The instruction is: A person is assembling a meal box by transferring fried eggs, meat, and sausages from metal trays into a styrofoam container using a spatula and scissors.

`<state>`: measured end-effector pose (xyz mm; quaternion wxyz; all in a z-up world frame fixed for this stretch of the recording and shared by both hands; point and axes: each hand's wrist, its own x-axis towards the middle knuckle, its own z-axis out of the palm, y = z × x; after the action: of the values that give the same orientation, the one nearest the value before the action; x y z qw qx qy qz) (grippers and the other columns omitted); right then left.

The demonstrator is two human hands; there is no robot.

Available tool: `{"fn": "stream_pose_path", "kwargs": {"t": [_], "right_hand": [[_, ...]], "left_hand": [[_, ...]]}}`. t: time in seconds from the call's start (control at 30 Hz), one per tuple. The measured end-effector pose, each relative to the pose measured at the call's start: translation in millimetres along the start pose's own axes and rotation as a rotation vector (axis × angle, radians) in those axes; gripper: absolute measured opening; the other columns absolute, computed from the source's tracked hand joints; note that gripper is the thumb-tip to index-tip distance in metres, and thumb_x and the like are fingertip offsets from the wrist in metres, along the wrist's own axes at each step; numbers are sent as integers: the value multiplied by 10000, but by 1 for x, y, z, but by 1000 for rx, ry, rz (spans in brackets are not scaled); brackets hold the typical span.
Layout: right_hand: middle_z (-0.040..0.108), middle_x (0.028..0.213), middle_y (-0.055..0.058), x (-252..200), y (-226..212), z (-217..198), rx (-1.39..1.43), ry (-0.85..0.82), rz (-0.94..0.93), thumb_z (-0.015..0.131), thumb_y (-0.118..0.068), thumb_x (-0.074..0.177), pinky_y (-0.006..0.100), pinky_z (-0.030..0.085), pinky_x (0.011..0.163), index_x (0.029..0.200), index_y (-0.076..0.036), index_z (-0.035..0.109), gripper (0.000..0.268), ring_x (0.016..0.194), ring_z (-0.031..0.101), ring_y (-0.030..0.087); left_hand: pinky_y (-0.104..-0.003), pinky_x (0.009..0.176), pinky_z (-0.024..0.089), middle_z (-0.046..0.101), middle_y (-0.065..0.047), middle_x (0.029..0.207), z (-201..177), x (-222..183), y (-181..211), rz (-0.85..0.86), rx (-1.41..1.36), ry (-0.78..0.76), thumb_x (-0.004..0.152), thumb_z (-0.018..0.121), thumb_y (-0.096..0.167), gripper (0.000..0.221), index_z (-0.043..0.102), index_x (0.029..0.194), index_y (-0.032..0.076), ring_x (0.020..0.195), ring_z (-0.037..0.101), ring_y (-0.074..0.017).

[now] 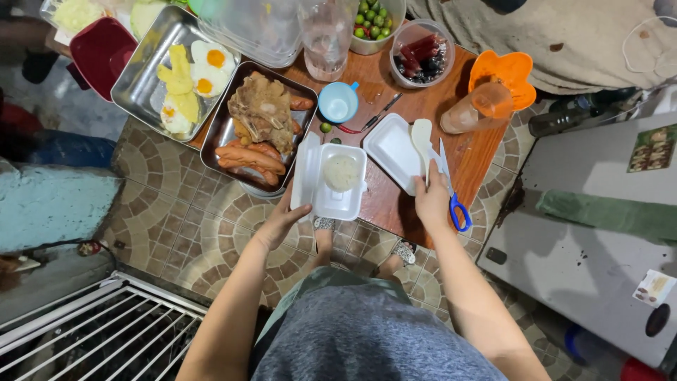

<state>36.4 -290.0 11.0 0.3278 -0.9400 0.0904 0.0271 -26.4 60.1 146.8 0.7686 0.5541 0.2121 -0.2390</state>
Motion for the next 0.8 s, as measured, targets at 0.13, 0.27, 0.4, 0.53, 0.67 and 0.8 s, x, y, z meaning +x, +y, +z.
{"fn": "stream_pose_path", "kwargs": {"t": [0.13,0.27,0.4,0.53,0.67,0.8], "right_hand": [[595,1151,271,-17,-13,-1,91,90,-67,497,-178,1094,544,506,931,1471,-16,539,413,1095,615,496],[649,934,116,-49,-38,18,-2,-96,-380,525,-255,1068,465,553,781,1117,-134,730,243,949,676,395],[617,912,78,-70,-72,31,-100,-190,-512,524,-245,1037,393,581,711,1357,-246,637,340,835,689,326],[631,1008,119,-86,-101,22,-205,-318,-462,451,-174,1024,406,592,637,1497,-235,529,483,779,704,338],[628,1015,128,-100,-89,32,-198,-363,-463,430,-150,1016,406,589,596,1531,-213,487,522,744,699,340],[592,986,122,-117,-85,33,-241,-416,-457,432,-163,1002,443,587,606,1528,-207,476,529,735,685,368]], "left_hand": [[-571,1223,141,60,-173,1700,10,-7,12,-58,-23,59,849,799,318,1080,86,1635,121,1545,48,-381],[-610,1204,108,64,-146,1709,13,-5,12,-109,2,82,828,816,348,1104,101,1649,168,1551,29,-366],[-652,1180,177,54,-156,1709,11,-1,5,-101,-23,68,843,796,318,1063,108,1643,185,1549,60,-411],[-661,1178,188,76,-152,1709,4,7,-6,-137,8,77,830,810,350,1072,125,1644,221,1546,80,-415],[-670,1176,185,75,-166,1706,7,4,-3,-131,-28,85,832,807,330,1066,124,1642,206,1544,80,-426],[-615,1178,263,53,-181,1704,6,2,-2,-102,-50,67,857,796,292,1043,120,1643,182,1538,96,-438]]}}
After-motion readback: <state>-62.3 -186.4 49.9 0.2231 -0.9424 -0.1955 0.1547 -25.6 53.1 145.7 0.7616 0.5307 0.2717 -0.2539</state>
